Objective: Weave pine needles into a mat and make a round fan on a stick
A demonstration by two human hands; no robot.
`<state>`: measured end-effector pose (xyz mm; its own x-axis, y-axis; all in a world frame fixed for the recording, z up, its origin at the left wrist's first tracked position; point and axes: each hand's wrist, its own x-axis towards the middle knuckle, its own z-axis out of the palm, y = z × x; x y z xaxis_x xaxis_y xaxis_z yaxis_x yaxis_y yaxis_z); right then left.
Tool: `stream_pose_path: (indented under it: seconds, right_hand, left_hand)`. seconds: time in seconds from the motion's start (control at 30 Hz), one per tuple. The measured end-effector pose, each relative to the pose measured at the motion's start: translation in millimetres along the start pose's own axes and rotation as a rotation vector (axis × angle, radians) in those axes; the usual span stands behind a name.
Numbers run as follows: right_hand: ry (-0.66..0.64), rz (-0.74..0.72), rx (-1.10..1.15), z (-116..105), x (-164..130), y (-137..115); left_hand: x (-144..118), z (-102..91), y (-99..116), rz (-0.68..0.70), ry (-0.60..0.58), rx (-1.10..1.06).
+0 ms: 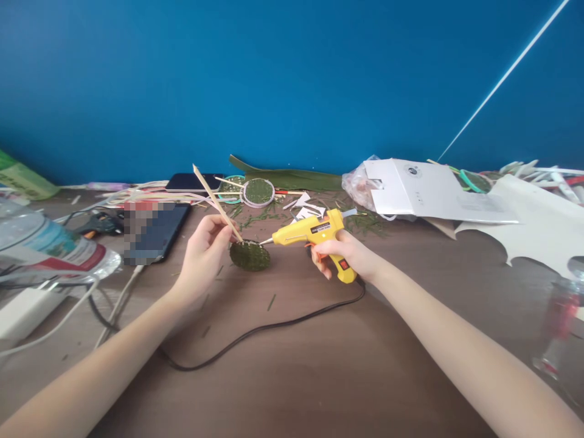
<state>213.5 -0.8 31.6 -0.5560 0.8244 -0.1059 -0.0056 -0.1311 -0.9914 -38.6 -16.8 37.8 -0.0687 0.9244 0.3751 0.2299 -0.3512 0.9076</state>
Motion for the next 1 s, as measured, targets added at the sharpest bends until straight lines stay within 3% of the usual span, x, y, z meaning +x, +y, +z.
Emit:
stream_pose_path:
  seconds: [0.67, 1.0]
  right_hand:
    - [-0.003, 0.03, 0.001, -1.3, 1.2, -0.2]
    - [-0.006, 0.073, -0.103, -4.2, 1.0, -0.4]
  left_hand:
    - [0.6, -0.1, -1.9, -0.016, 0.016, -0.026]
    - [2.5, -1.8, -5.1, -0.032, 0.028, -0.033]
